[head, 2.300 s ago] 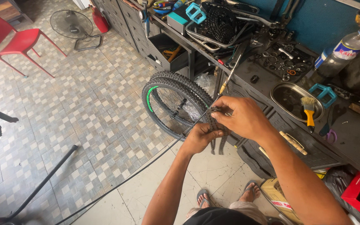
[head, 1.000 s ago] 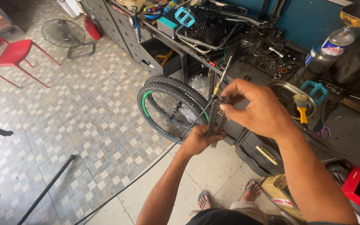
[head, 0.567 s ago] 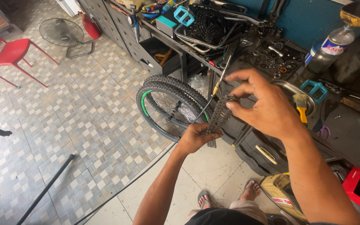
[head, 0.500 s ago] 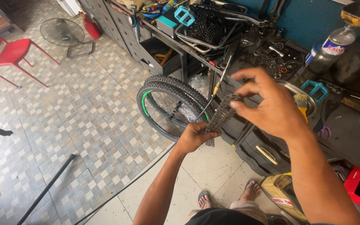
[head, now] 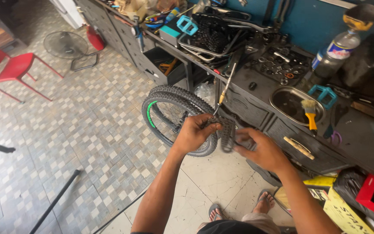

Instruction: The person cleans a bicycle cassette using a yellow brush and a liquid solvent in a metal tray. They scrub the cassette thoroughly, rotating it to clean different sides, and then rinse it in the tray.

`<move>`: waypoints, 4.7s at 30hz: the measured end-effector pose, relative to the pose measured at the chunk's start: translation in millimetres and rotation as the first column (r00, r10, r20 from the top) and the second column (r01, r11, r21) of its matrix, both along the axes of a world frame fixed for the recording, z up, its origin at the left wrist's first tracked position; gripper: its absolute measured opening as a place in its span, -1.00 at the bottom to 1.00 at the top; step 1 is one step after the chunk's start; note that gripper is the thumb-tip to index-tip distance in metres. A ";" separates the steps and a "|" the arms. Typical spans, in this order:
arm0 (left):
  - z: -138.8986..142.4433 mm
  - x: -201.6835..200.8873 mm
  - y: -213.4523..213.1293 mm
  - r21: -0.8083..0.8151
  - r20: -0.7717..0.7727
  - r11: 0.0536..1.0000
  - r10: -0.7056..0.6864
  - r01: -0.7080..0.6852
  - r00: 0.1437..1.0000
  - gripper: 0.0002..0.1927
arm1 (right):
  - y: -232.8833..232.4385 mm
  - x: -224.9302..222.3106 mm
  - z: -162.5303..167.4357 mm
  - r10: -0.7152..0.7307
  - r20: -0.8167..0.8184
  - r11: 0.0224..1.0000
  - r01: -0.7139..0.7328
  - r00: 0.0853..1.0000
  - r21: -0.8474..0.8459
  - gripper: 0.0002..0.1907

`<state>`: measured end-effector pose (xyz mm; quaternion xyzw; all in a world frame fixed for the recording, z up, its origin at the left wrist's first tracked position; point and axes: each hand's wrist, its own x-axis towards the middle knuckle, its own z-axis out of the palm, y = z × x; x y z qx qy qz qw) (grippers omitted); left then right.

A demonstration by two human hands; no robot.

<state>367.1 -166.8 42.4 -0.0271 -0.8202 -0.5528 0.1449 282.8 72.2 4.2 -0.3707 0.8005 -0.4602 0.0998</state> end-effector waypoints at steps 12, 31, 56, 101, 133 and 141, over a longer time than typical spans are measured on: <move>-21.0 -6.5 31.7 0.564 -0.066 0.814 -0.124 0.139 0.990 -0.73 | -19.7 5.2 60.2 -0.106 -0.141 0.994 0.106 0.984 -0.007 -0.78; -60.5 -18.7 37.9 0.174 0.054 0.966 -0.202 0.190 0.978 -0.78 | -12.9 -7.4 51.9 -0.038 -0.282 0.999 0.026 0.959 -0.048 -0.76; -86.0 -189.2 119.3 0.057 0.228 0.951 -0.310 0.305 0.923 -0.79 | 64.7 -150.9 34.9 -0.104 -0.158 0.995 0.103 0.982 -0.015 -0.73; -188.6 -318.6 213.6 0.943 0.212 0.211 0.217 -0.258 0.953 -0.77 | 185.9 -305.2 -72.2 -0.150 0.095 0.967 0.126 0.984 0.220 -0.74; -172.6 -320.6 221.3 0.880 0.180 0.380 0.286 -0.284 0.941 -0.75 | 140.2 -295.9 -101.1 -0.146 0.195 0.973 0.177 0.970 -0.149 -0.71; -179.1 -317.5 225.7 0.818 0.202 0.442 0.380 -0.369 0.903 -0.76 | 136.8 -296.4 -87.4 -0.178 0.258 0.967 0.217 0.949 -0.130 -0.75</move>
